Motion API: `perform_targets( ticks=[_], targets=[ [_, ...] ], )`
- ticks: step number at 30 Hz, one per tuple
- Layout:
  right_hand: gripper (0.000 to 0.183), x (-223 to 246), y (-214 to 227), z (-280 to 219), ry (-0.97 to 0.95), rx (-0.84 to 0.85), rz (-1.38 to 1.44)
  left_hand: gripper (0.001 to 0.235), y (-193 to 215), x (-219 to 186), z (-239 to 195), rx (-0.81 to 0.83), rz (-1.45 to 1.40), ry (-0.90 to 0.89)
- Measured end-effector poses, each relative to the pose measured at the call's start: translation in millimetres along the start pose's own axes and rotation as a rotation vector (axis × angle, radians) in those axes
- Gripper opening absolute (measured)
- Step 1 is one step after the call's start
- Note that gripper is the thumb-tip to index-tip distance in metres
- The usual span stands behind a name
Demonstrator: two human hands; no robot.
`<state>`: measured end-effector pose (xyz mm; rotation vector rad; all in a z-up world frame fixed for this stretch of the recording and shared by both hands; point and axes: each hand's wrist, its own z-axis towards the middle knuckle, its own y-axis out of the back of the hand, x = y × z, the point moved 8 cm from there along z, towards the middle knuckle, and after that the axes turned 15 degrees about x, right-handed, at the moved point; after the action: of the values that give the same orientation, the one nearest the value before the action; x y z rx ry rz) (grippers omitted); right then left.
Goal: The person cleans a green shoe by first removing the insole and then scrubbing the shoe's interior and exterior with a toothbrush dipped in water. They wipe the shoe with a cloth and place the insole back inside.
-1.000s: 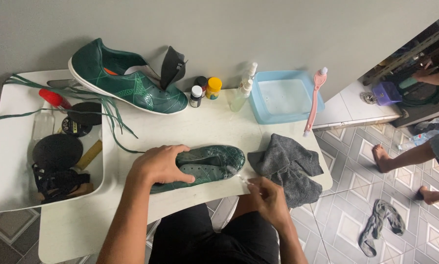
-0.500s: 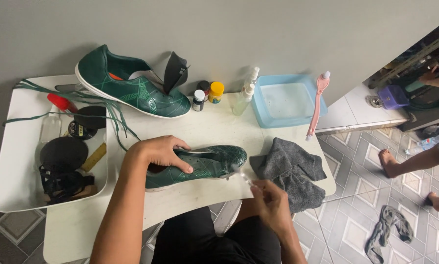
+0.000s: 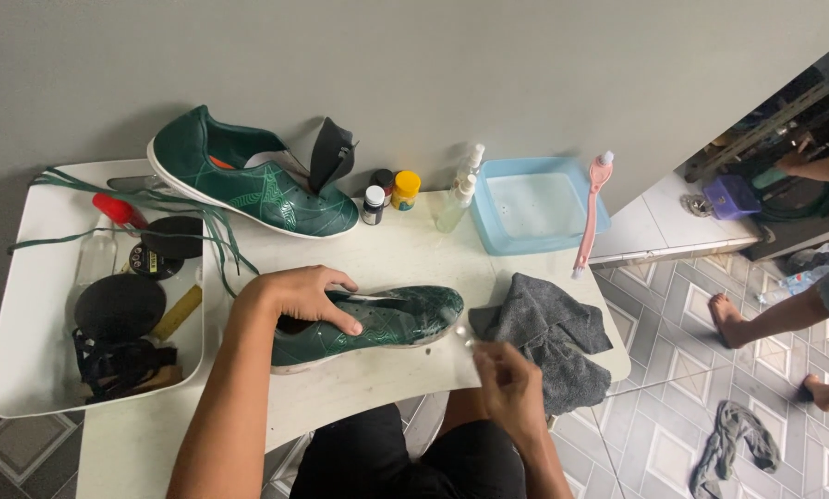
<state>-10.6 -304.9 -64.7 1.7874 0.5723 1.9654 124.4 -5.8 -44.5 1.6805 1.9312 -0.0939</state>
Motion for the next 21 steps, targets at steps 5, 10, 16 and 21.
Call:
perform_targets(
  ticks=[5, 10, 16, 21],
  targets=[
    [0.012, -5, 4, 5, -0.072, -0.063, 0.028, 0.096, -1, 2, 0, 0.017, -0.028, -0.008],
    [0.011, 6, -12, 0, 0.109, 0.134, 0.042, 0.096, -2, 3, 2, 0.019, -0.019, -0.011],
    [0.014, -1, -5, 3, 0.023, 0.051, 0.024, 0.095, 3, 2, 6, 0.014, -0.025, -0.043],
    [0.012, 1, -2, 5, 0.074, 0.025, -0.040, 0.093, 1, 3, 3, 0.014, -0.046, -0.042]
  ],
)
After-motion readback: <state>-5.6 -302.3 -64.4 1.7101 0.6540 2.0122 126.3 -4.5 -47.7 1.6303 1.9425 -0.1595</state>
